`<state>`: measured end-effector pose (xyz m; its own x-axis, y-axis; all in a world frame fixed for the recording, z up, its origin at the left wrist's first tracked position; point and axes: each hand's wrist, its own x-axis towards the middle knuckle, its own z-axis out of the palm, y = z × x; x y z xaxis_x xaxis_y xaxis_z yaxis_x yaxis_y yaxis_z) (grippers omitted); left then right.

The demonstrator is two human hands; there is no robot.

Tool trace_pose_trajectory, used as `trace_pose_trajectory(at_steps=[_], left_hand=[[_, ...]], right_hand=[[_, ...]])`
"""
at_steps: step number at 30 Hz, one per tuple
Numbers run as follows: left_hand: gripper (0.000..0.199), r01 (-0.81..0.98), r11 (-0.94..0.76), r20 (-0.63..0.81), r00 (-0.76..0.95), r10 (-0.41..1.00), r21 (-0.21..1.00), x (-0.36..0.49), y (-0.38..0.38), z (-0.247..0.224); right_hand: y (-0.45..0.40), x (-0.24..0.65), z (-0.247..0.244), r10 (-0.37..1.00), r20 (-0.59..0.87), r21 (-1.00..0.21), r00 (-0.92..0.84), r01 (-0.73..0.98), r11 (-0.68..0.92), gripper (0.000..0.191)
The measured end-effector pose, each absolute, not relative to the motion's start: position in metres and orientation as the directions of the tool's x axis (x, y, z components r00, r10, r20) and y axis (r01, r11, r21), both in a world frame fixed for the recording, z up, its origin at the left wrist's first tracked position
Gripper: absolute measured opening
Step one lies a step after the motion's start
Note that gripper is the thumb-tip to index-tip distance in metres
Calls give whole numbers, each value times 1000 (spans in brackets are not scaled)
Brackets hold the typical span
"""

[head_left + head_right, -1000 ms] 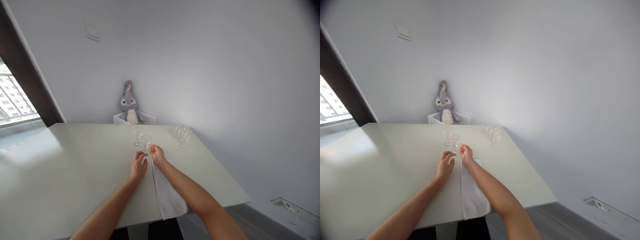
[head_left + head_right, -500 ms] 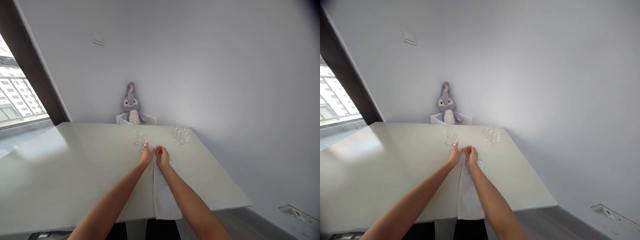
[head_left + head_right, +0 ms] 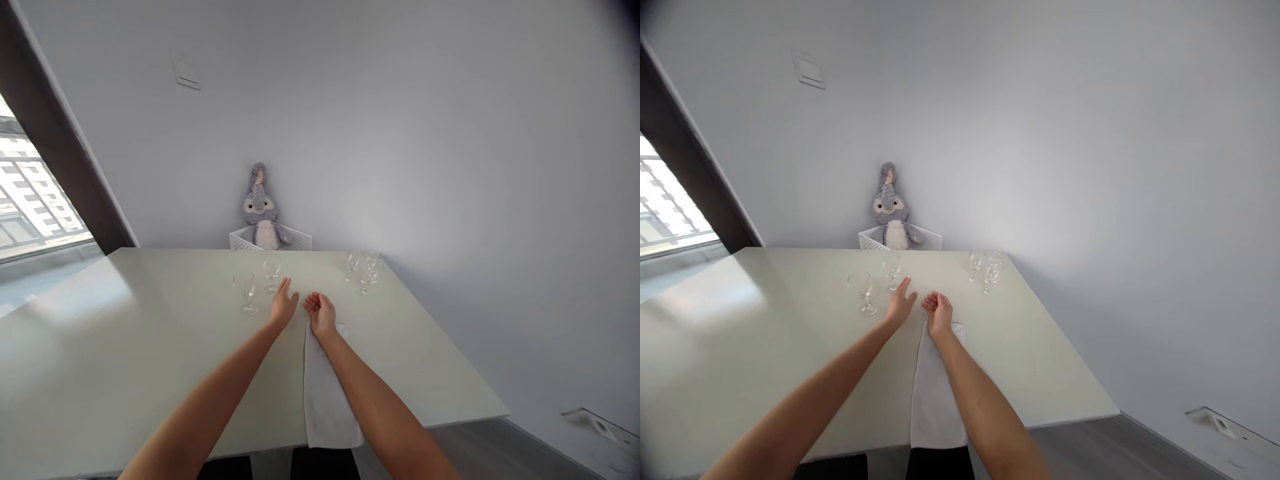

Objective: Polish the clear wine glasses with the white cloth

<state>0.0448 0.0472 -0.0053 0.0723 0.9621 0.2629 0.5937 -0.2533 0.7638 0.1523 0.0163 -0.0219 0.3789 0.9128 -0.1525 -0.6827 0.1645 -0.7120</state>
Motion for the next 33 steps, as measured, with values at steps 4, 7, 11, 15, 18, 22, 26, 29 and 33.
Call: trace_pose_trajectory(at_steps=[4,7,11,15,18,22,26,29,33], left_hand=[[52,630,-196,219,43,975,752,49,80,-3],[53,633,-149,204,-15,979,760,40,94,-6],[52,629,-103,189,-71,979,770,18,99,-10],[52,620,-50,164,-129,978,783,-7,98,-13],[53,613,-11,148,-173,974,790,-22,98,-13],[53,610,13,144,-207,968,792,-42,98,-12],[53,622,22,148,-220,964,783,-65,97,-8],[54,631,38,148,-240,959,775,-82,97,-5],[56,637,57,150,-266,952,769,-103,99,-5]], right_hand=[[17,151,-22,922,-110,-737,371,-653,175,19],[18,150,-24,924,-85,-774,374,-609,175,21],[18,150,-25,930,-69,-789,362,-590,171,21],[16,149,-24,940,-49,-801,337,-576,165,21],[14,148,-22,945,-41,-810,325,-564,159,22],[13,148,-21,945,-35,-820,325,-550,158,23],[12,148,-21,952,-21,-831,305,-535,153,22],[11,149,-21,955,-14,-841,297,-520,150,21],[11,150,-22,956,-14,-839,292,-523,147,20]])
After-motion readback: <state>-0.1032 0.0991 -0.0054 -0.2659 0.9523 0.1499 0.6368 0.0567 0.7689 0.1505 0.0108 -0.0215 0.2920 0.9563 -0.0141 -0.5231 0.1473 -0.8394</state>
